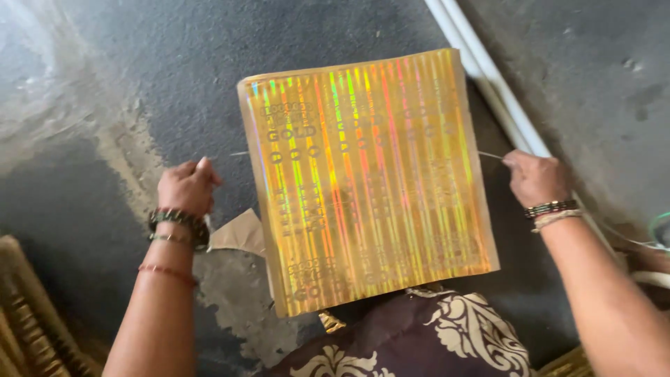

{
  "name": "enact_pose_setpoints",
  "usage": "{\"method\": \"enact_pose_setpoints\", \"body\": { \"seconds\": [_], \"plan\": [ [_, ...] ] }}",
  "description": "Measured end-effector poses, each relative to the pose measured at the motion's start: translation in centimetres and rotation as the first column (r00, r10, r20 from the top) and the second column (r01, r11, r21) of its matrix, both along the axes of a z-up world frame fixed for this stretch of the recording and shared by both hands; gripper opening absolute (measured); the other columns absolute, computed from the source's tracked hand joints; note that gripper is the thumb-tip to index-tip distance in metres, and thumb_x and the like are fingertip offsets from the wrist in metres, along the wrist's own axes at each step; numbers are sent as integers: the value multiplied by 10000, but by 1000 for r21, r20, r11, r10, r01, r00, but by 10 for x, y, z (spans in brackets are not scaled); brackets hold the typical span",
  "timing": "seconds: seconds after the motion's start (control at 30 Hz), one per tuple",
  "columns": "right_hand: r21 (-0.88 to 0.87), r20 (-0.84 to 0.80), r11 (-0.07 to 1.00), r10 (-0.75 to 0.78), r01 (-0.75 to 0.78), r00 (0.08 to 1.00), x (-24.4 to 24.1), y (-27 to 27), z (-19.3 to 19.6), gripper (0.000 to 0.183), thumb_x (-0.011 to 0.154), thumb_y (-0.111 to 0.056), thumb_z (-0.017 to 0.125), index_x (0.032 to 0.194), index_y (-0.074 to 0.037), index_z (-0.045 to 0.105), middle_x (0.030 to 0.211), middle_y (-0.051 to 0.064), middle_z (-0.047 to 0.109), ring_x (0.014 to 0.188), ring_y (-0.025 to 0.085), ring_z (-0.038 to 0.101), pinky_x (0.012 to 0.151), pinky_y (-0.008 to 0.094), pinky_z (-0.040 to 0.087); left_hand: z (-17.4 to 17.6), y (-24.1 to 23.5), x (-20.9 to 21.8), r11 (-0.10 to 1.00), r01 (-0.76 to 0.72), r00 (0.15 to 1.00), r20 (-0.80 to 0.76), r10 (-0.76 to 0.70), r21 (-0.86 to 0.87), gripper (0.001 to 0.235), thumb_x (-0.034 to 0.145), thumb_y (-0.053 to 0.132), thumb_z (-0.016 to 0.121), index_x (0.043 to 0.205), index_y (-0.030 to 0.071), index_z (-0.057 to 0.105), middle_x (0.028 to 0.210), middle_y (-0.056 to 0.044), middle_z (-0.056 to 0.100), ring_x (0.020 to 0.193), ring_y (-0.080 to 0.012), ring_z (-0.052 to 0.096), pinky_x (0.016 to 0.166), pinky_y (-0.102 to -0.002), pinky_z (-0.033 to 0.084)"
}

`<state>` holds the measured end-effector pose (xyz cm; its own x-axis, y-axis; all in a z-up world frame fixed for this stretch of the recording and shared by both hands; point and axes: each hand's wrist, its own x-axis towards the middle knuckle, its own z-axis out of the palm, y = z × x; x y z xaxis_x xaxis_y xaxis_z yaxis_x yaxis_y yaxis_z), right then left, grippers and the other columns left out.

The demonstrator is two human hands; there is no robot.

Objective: The person sits on the floor among stacks of gold foil sheets and fans through a thick stack with both hands, then squares the stack and ties it into a bundle using a string, setting the tied bundle aside with other completed stacks.

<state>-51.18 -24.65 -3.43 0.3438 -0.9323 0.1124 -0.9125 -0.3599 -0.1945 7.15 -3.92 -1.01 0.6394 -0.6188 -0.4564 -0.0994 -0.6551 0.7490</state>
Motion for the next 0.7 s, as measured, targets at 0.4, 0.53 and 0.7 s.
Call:
{"method": "enact_pose_setpoints", "body": {
  "seconds": [0.4,0.53,0.7],
  "plan": [
    [-108,-391,993,-77,37,917,-77,0,-3,153,1119,-277,625,1058,-254,763,784,138,696,757,356,690,708,458,557,24,-136,-13,991,125,792,596,-129,47,322,949,410,655,919,113,776,1004,-170,724,937,-387,687,850,-455,551],
    [-73,-386,997,-41,14,922,-100,7,-19,142,1085,-229,607,1056,-220,745,808,143,702,779,348,697,756,454,566,52,-128,-18,995,93,843,528,-101,42,265,925,393,706,951,139,777,1025,-164,715,978,-376,677,858,-468,530],
    [-48,-138,999,14,-21,990,-124,5,-44,184,1089,-98,519,1034,-83,695,902,139,690,765,337,660,757,413,535,40,-101,7,961,185,728,628,-274,204,232,885,382,737,946,163,782,983,-171,720,946,-388,676,811,-504,530]
  ]
}}
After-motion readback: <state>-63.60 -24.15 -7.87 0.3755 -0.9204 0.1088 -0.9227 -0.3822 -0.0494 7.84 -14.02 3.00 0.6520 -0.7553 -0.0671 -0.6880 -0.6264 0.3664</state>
